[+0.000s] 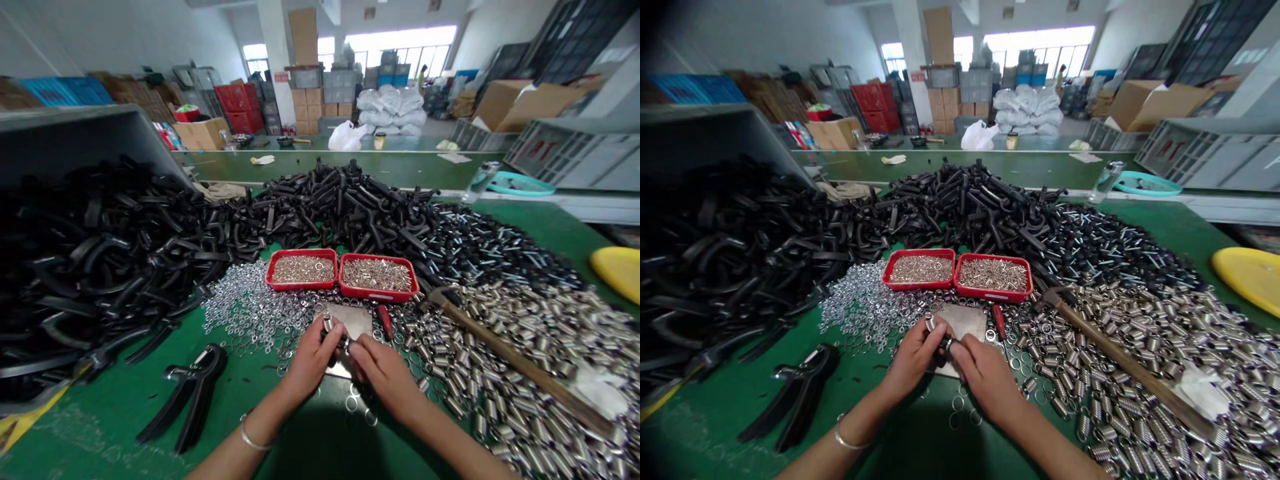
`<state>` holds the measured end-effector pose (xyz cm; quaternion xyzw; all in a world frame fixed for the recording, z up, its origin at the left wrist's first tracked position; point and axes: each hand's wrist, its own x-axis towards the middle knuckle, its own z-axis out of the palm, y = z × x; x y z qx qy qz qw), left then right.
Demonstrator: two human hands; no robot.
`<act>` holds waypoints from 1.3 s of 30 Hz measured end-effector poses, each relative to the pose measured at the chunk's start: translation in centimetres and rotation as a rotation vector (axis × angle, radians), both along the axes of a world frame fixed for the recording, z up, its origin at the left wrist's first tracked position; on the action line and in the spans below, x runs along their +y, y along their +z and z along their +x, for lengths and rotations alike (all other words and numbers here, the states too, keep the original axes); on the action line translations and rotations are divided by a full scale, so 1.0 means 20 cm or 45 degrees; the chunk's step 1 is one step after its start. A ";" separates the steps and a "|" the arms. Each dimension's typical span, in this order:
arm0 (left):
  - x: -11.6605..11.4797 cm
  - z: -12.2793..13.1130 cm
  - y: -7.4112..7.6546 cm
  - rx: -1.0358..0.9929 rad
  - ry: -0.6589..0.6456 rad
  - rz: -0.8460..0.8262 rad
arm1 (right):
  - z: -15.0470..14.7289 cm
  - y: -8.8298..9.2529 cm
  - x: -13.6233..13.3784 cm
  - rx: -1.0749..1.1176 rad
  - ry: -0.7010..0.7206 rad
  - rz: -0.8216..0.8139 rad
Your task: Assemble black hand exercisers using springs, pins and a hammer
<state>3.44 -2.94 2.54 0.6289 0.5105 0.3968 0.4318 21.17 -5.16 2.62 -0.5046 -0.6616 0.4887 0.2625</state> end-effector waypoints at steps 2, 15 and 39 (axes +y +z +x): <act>0.00 0.00 0.00 0.112 -0.044 0.080 | -0.01 -0.01 0.01 0.066 0.142 -0.183; 0.00 0.01 -0.02 0.106 0.073 0.169 | -0.02 -0.02 0.02 0.107 -0.099 0.135; -0.02 0.06 -0.02 0.302 0.261 0.332 | -0.03 -0.02 0.02 0.651 -0.072 -0.312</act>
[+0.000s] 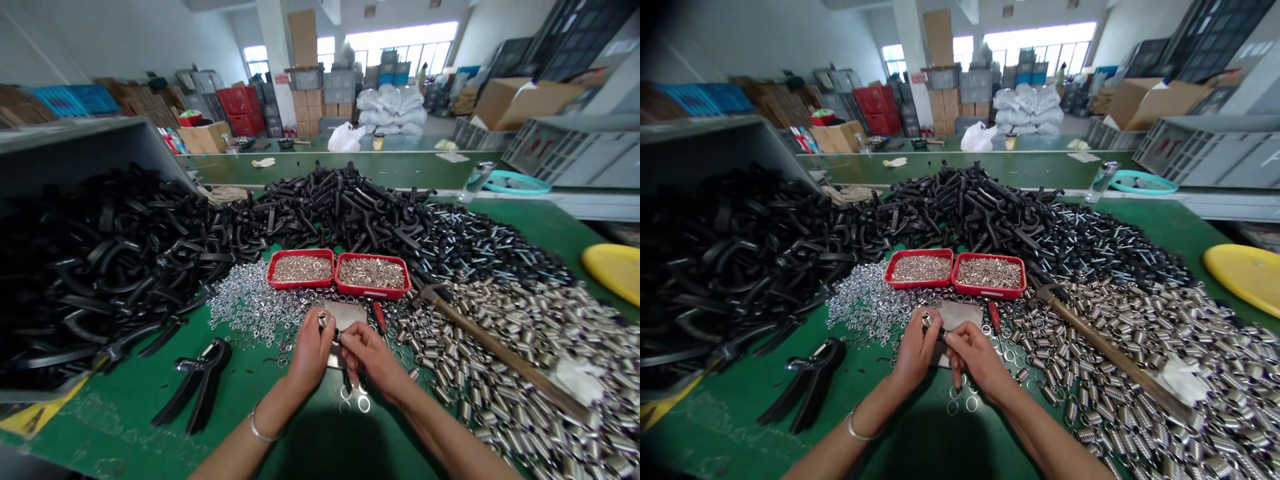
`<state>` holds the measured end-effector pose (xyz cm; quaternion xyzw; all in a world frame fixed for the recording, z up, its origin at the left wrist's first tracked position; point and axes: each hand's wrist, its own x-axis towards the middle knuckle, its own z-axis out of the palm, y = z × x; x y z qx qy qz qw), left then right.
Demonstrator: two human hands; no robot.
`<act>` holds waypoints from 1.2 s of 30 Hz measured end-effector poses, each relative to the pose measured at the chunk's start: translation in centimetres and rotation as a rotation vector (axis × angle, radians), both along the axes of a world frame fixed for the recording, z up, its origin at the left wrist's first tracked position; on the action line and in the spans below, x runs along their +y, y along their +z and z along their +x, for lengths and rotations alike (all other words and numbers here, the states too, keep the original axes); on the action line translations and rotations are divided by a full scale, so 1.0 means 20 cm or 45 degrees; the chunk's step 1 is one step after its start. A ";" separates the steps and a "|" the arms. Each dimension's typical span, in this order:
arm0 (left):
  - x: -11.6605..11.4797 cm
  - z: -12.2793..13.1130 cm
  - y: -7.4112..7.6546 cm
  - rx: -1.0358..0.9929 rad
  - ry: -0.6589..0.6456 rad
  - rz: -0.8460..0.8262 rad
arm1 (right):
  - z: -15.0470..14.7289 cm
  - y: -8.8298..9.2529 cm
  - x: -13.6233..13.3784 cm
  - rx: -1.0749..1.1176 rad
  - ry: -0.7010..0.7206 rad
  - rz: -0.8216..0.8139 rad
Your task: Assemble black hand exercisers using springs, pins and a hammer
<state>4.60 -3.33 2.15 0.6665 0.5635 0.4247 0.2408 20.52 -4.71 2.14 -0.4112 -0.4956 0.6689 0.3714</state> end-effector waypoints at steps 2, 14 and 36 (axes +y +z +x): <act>0.00 0.02 0.00 0.035 -0.107 0.040 | 0.01 0.01 -0.01 0.032 0.024 -0.048; -0.04 0.02 0.02 0.165 -0.238 0.006 | 0.04 -0.03 -0.10 0.185 -0.006 -0.263; 0.59 0.22 0.20 1.002 -0.397 0.151 | 0.86 0.11 -0.02 -1.095 -0.194 0.485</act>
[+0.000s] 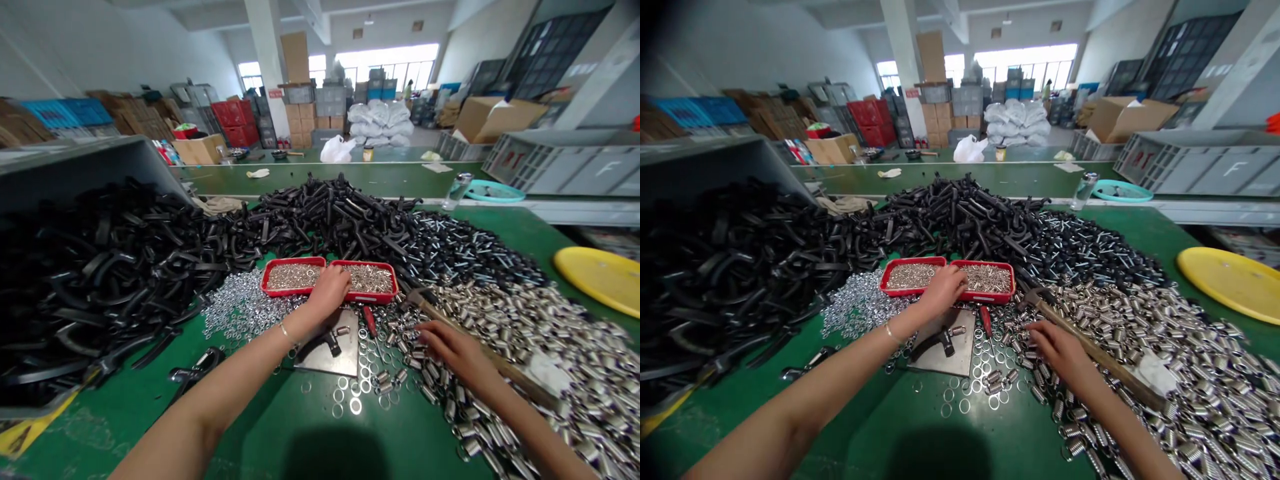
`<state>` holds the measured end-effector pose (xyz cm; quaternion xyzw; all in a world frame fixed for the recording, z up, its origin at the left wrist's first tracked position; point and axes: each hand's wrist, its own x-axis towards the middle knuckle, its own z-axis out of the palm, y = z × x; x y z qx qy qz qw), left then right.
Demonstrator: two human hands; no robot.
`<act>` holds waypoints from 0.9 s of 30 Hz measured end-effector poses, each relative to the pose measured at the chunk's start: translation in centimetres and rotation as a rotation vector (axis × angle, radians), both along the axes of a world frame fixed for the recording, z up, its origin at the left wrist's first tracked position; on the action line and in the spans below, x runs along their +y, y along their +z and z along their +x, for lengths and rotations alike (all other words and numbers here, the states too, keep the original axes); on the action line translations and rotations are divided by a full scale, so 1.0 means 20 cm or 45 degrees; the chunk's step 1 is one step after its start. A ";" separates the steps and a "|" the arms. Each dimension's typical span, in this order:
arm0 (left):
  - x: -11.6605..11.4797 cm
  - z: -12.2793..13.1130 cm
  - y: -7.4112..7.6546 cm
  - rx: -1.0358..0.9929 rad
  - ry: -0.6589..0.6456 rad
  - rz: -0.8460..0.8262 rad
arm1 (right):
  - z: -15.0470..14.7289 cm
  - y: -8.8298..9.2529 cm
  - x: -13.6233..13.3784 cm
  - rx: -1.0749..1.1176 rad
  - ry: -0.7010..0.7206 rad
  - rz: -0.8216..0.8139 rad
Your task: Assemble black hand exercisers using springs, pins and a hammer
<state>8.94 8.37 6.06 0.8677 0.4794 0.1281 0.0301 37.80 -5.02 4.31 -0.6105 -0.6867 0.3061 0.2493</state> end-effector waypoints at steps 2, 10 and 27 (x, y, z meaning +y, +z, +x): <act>0.13 0.06 0.02 0.111 0.050 -0.064 | 0.13 -0.03 0.03 -0.290 -0.070 0.201; 0.25 0.07 -0.06 0.068 0.056 -0.163 | 0.32 -0.16 0.05 -0.888 -0.099 0.284; 0.07 -0.26 -0.10 -0.928 0.193 -0.385 | 0.03 0.09 0.01 0.000 -0.367 -0.037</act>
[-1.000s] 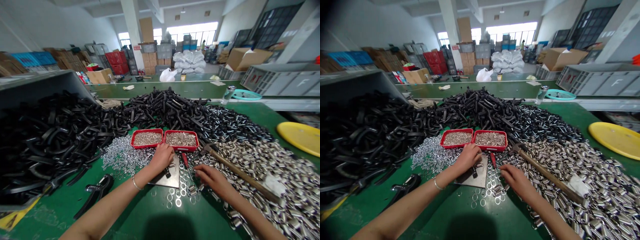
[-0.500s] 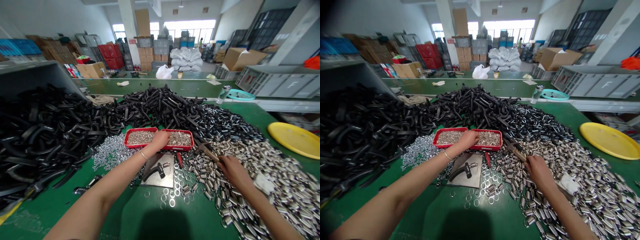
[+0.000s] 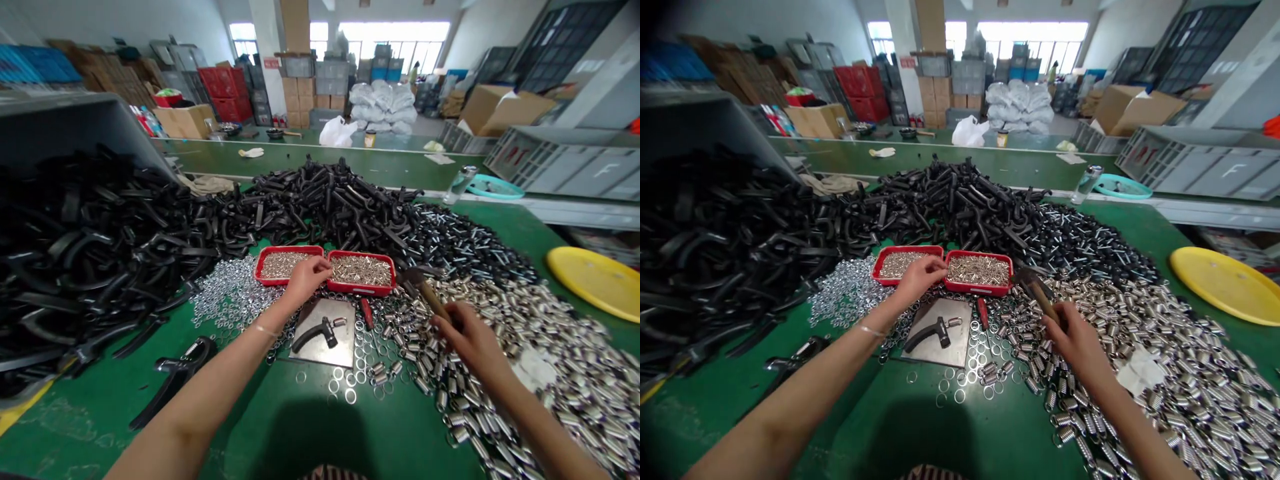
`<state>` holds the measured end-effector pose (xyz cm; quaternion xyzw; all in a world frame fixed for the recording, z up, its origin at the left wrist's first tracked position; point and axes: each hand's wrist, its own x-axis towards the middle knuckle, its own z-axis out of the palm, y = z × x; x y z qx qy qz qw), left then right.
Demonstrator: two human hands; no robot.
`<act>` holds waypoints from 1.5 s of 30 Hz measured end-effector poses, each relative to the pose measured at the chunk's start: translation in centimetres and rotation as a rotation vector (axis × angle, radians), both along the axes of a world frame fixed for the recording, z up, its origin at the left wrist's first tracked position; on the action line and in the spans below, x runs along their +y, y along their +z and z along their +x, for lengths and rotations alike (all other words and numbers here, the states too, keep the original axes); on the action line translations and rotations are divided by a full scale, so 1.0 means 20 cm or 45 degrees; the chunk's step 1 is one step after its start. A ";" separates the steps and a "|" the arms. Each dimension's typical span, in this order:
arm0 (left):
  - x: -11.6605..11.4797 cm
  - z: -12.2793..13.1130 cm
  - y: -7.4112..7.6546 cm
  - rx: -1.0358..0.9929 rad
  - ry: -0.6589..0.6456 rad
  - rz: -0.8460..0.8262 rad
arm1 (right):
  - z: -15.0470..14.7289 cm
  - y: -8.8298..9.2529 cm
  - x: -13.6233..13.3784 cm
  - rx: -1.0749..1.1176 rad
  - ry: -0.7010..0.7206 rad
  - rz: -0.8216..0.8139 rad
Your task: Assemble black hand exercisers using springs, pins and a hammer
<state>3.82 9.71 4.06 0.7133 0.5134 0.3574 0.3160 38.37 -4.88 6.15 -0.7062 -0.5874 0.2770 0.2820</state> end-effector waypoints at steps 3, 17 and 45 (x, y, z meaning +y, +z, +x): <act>-0.20 -0.19 -0.07 -0.329 0.097 -0.221 | -0.17 -0.02 -0.13 0.539 -0.064 -0.133; -0.45 -0.06 -0.21 -0.055 0.161 -0.197 | -0.48 -0.06 -0.07 0.408 0.281 -0.036; -0.68 -0.03 -0.20 0.440 0.006 0.044 | -0.48 -0.11 -0.10 -0.172 0.789 0.300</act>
